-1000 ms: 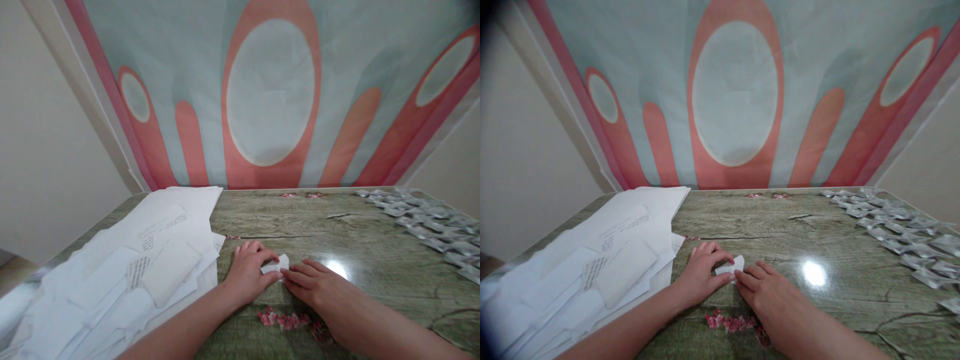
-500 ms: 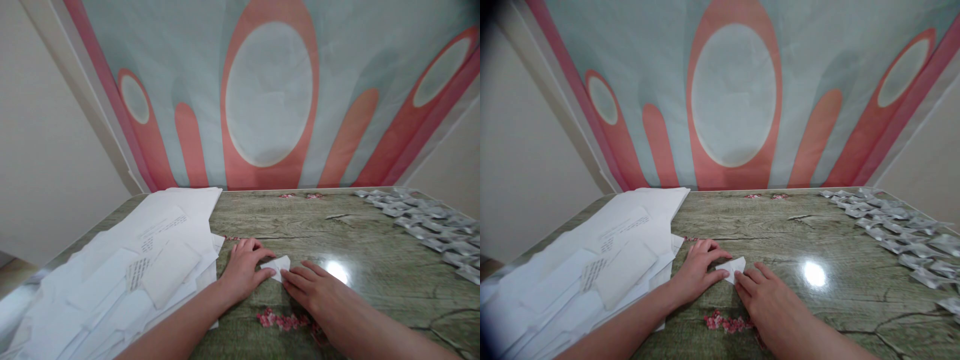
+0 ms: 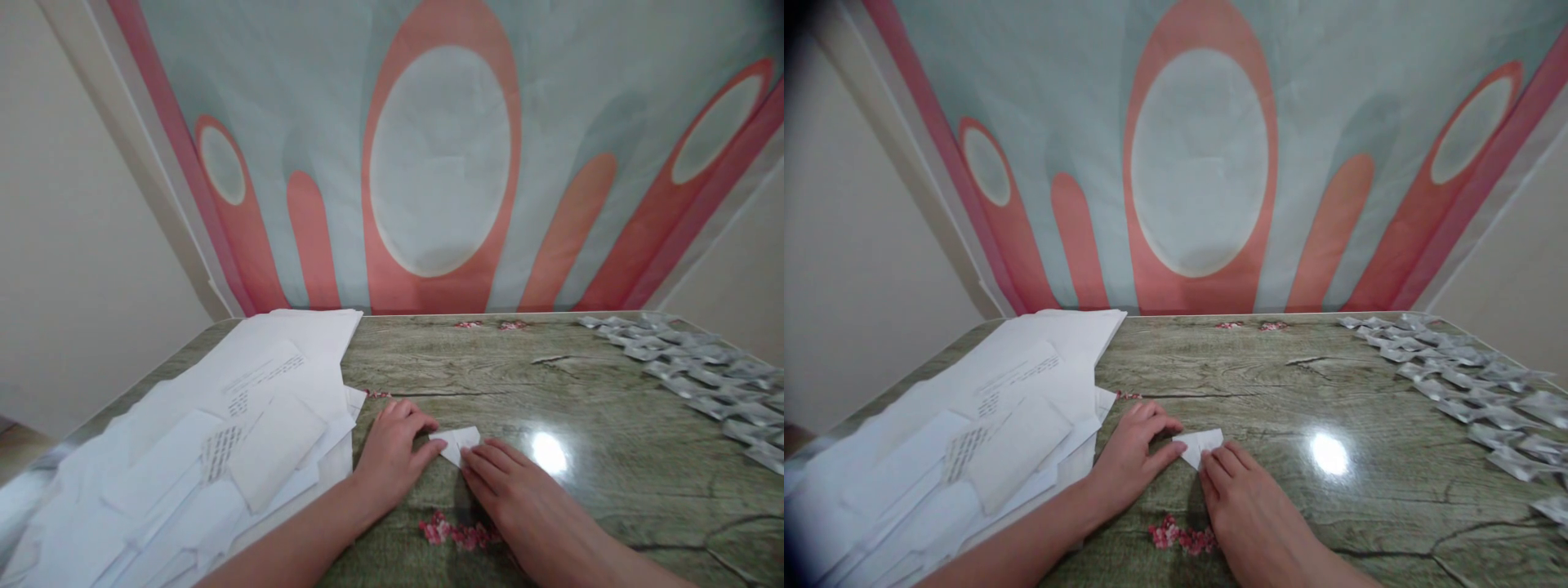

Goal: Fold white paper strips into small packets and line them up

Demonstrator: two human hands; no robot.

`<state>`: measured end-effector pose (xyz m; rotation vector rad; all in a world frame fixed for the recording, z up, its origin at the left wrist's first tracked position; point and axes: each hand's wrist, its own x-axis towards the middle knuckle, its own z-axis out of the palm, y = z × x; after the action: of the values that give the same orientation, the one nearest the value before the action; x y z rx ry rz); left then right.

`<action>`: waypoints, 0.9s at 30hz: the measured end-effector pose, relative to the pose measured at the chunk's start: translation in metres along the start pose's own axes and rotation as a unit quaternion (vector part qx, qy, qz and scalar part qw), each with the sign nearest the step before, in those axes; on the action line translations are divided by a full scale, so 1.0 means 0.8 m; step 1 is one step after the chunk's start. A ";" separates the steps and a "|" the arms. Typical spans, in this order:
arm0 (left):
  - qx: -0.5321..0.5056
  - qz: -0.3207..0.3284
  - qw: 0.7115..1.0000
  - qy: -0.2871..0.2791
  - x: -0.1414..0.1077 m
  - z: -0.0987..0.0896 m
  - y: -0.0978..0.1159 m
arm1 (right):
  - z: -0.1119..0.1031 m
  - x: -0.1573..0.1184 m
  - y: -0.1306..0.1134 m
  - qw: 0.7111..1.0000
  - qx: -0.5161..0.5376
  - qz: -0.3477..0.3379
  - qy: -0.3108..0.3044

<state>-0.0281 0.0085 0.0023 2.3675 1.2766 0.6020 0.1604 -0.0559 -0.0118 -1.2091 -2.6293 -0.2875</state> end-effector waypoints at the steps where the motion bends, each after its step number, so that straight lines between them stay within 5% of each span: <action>1: 0.001 -0.003 1.000 0.001 -0.001 0.002 0.003 | 0.000 0.001 -0.001 1.000 0.004 0.007 0.005; 17: 0.007 -0.029 0.999 0.009 0.001 0.010 0.003 | 0.002 0.007 0.003 0.998 0.029 0.048 -0.037; 27: 0.000 -0.032 0.999 0.008 0.001 0.008 0.005 | -0.007 0.013 0.018 0.983 0.154 0.090 -0.049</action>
<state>-0.0215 0.0065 -0.0006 2.3158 1.3544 0.6020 0.1660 -0.0408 -0.0020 -1.3665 -2.4977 0.2108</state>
